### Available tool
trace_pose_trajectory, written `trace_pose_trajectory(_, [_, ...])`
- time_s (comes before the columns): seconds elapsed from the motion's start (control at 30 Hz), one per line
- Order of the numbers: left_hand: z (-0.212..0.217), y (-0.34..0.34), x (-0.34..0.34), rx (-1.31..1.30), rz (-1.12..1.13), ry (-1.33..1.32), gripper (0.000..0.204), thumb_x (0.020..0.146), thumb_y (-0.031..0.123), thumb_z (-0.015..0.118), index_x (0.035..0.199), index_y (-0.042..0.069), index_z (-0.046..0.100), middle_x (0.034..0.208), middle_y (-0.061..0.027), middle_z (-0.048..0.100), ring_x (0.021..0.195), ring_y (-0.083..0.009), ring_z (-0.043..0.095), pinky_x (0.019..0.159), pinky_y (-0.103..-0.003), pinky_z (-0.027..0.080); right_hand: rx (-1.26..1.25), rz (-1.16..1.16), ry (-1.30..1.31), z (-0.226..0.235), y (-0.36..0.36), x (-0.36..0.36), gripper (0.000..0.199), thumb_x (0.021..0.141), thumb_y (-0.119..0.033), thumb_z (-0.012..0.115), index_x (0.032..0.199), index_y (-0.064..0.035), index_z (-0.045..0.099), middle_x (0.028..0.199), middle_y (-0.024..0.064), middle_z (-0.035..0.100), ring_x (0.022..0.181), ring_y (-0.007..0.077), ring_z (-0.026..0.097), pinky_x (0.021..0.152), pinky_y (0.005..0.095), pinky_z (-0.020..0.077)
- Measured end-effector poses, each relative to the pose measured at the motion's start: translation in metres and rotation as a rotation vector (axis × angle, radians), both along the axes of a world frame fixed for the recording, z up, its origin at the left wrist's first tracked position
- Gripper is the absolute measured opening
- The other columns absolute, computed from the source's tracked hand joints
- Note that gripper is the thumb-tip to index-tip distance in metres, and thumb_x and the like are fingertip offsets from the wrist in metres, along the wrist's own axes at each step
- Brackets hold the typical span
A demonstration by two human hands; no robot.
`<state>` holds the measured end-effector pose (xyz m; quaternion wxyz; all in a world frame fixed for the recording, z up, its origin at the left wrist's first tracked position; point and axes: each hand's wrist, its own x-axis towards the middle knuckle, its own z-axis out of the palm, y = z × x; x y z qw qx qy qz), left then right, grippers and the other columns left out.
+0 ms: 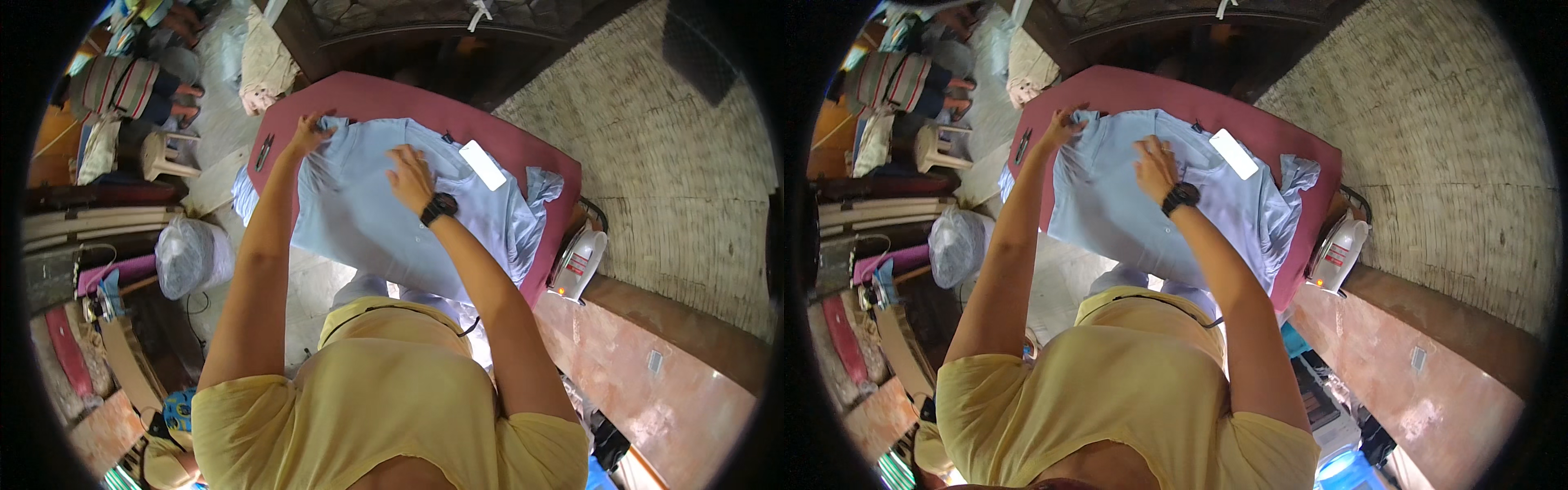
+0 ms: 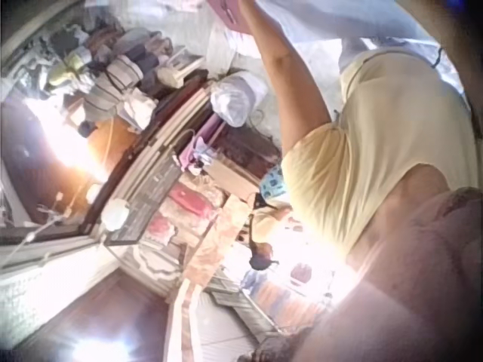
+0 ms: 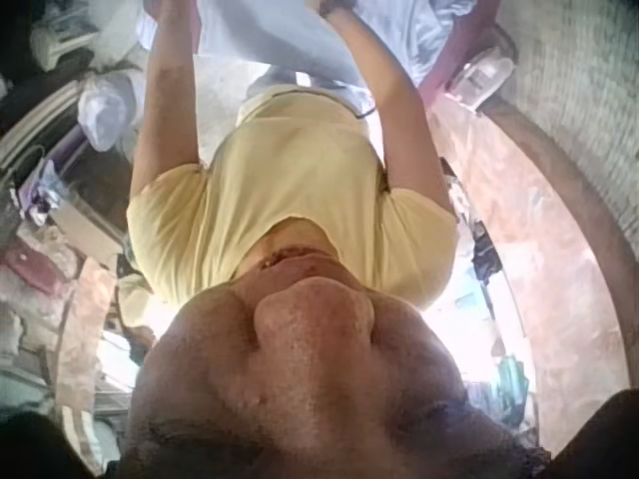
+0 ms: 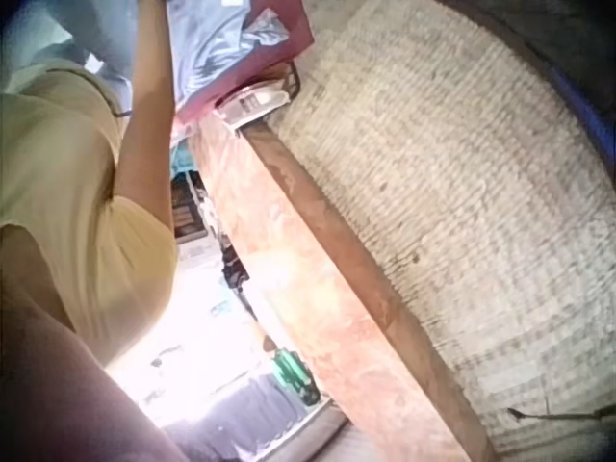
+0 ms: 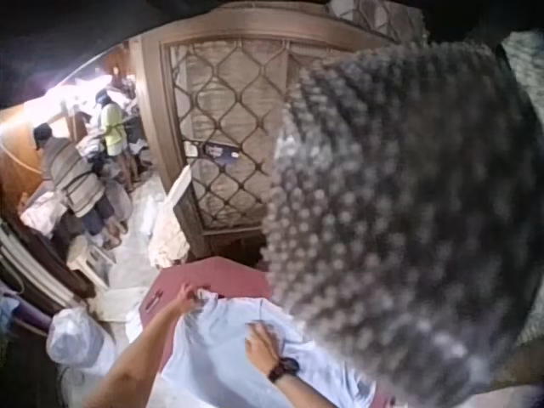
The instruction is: The person irons a blue shirt on a padded surface using an iron, smooths the fabric by hand, then folds the garment and sets it on a pile of clothes.
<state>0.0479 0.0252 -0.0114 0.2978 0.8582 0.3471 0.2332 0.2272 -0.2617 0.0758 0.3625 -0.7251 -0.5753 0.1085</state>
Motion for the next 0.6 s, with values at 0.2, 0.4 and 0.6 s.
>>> trace_pose_trajectory(0.2, [-0.012, 0.040, -0.058, -0.324, 0.207, -0.135, 0.053, 0.075, 0.026, 0.080, 0.117, 0.002, 0.059, 0.119, -0.0240, 0.057, 0.114, -0.0378, 0.055, 0.090, -0.042, 0.046, -0.018, -0.120, 0.154, -0.016, 0.031, 0.011, 0.033, 0.080, -0.008, 0.066, 0.112, -0.0082, 0.057, 0.119, 0.0157, 0.054, 0.116, 0.0399, 0.048, 0.096, 0.0513, 0.0417])
trace_pose_trajectory(0.4, [0.119, -0.042, -0.018, 0.508, 0.410, -0.039, 0.052, 0.079, 0.023, 0.075, 0.121, 0.002, 0.053, 0.120, -0.0254, 0.052, 0.115, -0.0397, 0.049, 0.097, -0.050, 0.039, -0.339, -0.762, -0.332, -0.005, -0.086, 0.114, 0.042, 0.078, -0.017, 0.075, 0.113, -0.0030, 0.056, 0.108, 0.0199, 0.056, 0.104, 0.0399, 0.052, 0.094, 0.0505, 0.0406])
trace_pose_trajectory(0.6, [0.082, -0.117, 0.087, 0.199, -0.368, -0.212, 0.026, 0.082, 0.009, 0.068, 0.108, 0.009, 0.061, 0.118, -0.0137, 0.056, 0.110, -0.0358, 0.051, 0.095, -0.047, 0.040, -0.346, -0.590, -0.255, -0.020, -0.119, 0.149, 0.040, 0.075, -0.020, 0.080, 0.106, -0.0035, 0.060, 0.102, 0.0186, 0.062, 0.100, 0.0395, 0.058, 0.084, 0.0496, 0.0481])
